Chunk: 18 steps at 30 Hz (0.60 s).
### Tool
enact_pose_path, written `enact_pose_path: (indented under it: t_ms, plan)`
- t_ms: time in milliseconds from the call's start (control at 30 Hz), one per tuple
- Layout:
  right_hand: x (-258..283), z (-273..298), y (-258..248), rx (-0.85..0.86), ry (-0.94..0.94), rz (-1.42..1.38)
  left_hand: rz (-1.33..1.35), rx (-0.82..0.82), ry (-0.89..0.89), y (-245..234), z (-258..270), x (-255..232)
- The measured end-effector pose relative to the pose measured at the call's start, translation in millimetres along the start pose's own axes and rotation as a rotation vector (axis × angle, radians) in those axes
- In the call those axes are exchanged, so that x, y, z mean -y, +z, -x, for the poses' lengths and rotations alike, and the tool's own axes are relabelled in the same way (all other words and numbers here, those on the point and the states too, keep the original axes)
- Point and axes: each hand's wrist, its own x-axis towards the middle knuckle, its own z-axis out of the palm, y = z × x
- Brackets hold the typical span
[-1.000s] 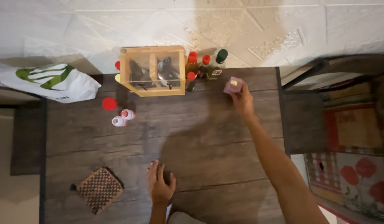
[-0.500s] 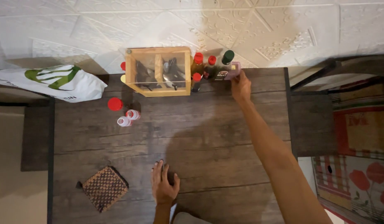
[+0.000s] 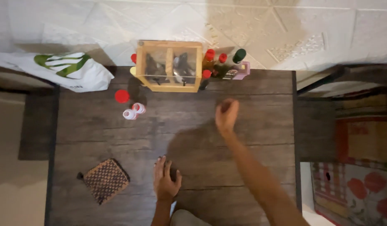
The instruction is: Organizing and tidying various condiment and spice bottles on a wooden dining table.
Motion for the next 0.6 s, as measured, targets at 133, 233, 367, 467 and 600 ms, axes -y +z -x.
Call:
enact_pose_path:
  t_ms: [133, 233, 367, 467, 600]
  plan:
    - [48, 63, 29, 0.216, -0.066, -0.168, 0.019, -0.062, 0.053, -7, -2, -2]
    - [89, 84, 52, 0.390, -0.188, -0.063, 0.032, -0.050, 0.052, -6, -1, 1]
    - [137, 91, 88, 0.572, -0.286, -0.051, 0.073, -0.063, 0.041, -14, -2, 0]
    - [173, 85, 115, 0.665, -0.327, -0.053, 0.089, -0.051, 0.045, -21, -2, 3]
    - [198, 74, 155, 0.692, -0.466, -0.017, 0.099, -0.062, 0.043, -21, 0, 8]
